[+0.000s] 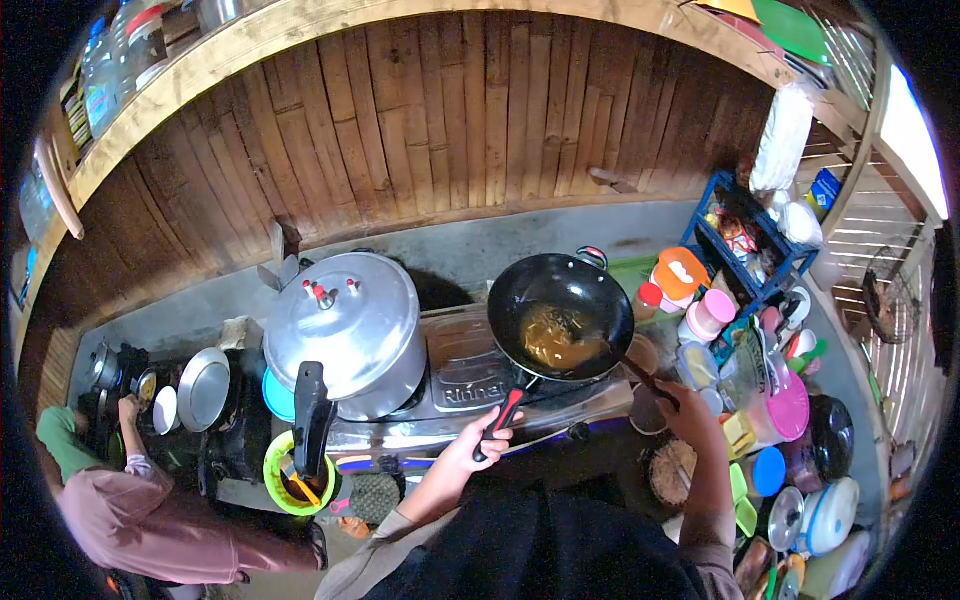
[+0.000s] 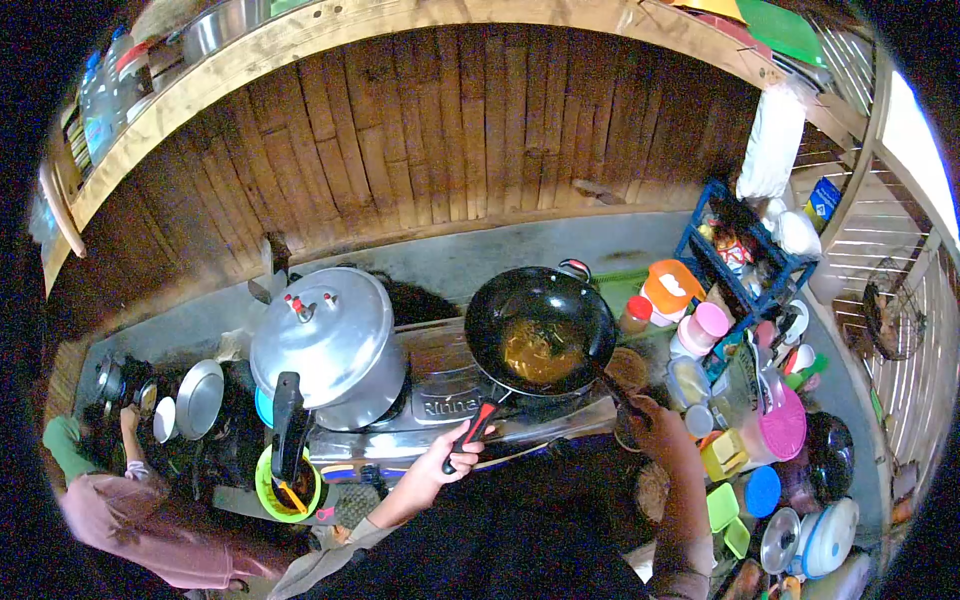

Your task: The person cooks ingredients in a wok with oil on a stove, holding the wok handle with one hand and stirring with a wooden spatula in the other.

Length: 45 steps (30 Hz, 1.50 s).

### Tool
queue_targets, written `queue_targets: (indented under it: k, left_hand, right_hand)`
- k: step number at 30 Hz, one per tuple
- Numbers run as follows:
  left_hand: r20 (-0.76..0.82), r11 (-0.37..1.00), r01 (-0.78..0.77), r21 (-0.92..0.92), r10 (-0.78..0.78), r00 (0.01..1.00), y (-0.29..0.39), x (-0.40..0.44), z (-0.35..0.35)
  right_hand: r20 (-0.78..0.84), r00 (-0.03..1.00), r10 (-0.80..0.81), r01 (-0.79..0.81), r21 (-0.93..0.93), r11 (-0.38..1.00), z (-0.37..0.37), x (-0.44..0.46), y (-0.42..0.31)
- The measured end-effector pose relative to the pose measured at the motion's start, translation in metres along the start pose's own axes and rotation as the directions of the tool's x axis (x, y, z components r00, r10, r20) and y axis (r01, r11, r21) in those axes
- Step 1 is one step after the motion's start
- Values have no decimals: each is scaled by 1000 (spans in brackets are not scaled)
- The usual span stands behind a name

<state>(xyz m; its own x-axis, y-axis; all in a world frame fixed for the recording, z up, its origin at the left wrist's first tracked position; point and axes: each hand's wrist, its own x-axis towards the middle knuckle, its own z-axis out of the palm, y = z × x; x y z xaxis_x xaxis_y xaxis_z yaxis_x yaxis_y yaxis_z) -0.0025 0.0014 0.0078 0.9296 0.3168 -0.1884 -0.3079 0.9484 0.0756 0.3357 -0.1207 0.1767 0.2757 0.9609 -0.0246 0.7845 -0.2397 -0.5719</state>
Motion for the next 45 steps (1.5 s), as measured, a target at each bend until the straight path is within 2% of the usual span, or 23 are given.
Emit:
queue_targets:
  k: [3,5,6,8,12,14,18,24,26,27,29,36,38,42,45]
  left_hand:
    - [-7,1000,-2,-1,2,1000,0,0,1]
    - [-9,1000,2,6,-2,1000,0,1,-1]
    - [-9,1000,3,6,-3,1000,0,1,-1]
    - [-40,1000,-2,12,2,999,-1,0,1]
    - [-44,1000,-6,24,7,999,-1,0,1]
    - [-47,1000,-13,25,14,999,-2,0,2]
    - [-40,1000,-12,19,13,999,-2,1,-1]
    - [-56,999,-20,35,22,998,-3,0,1]
    - [-59,1000,-21,23,22,998,-3,1,-1]
    - [-62,1000,-16,18,17,998,-3,1,0]
    - [-60,1000,-16,15,17,998,-3,1,0]
    - [-43,1000,-8,-1,8,999,-3,0,0]
    - [-46,1000,-8,-1,8,999,-3,1,-1]
    - [-27,1000,-7,-9,7,1000,-4,1,-1]
    - [-29,1000,-22,-8,21,999,-5,0,1]
  right_hand:
    - [25,1000,-19,21,-65,998,-6,-9,13]
    - [-6,968,-252,252,-39,967,-6,-14,28]
    - [-6,968,-251,250,-39,967,-8,-17,27]
    - [85,993,-87,92,-59,994,-16,-28,17]
    - [109,993,-33,44,-100,994,-23,-38,3]
    - [172,985,30,-16,-80,997,-28,-40,-5]
    - [131,989,-65,72,-43,996,-25,-42,3]
    - [134,991,-11,13,-10,1000,-20,-40,2]
    - [163,985,52,-45,-44,998,-19,-38,-5]
    - [164,985,48,-42,-43,998,-17,-35,-3]
    - [130,989,-64,69,-34,997,-11,-29,3]
    - [133,976,-172,171,18,985,17,5,-9]
    - [98,952,-290,292,-5,956,33,21,-6]
    - [17,957,-290,289,14,957,49,43,-23]
    - [-43,967,-253,256,111,960,64,63,-23]
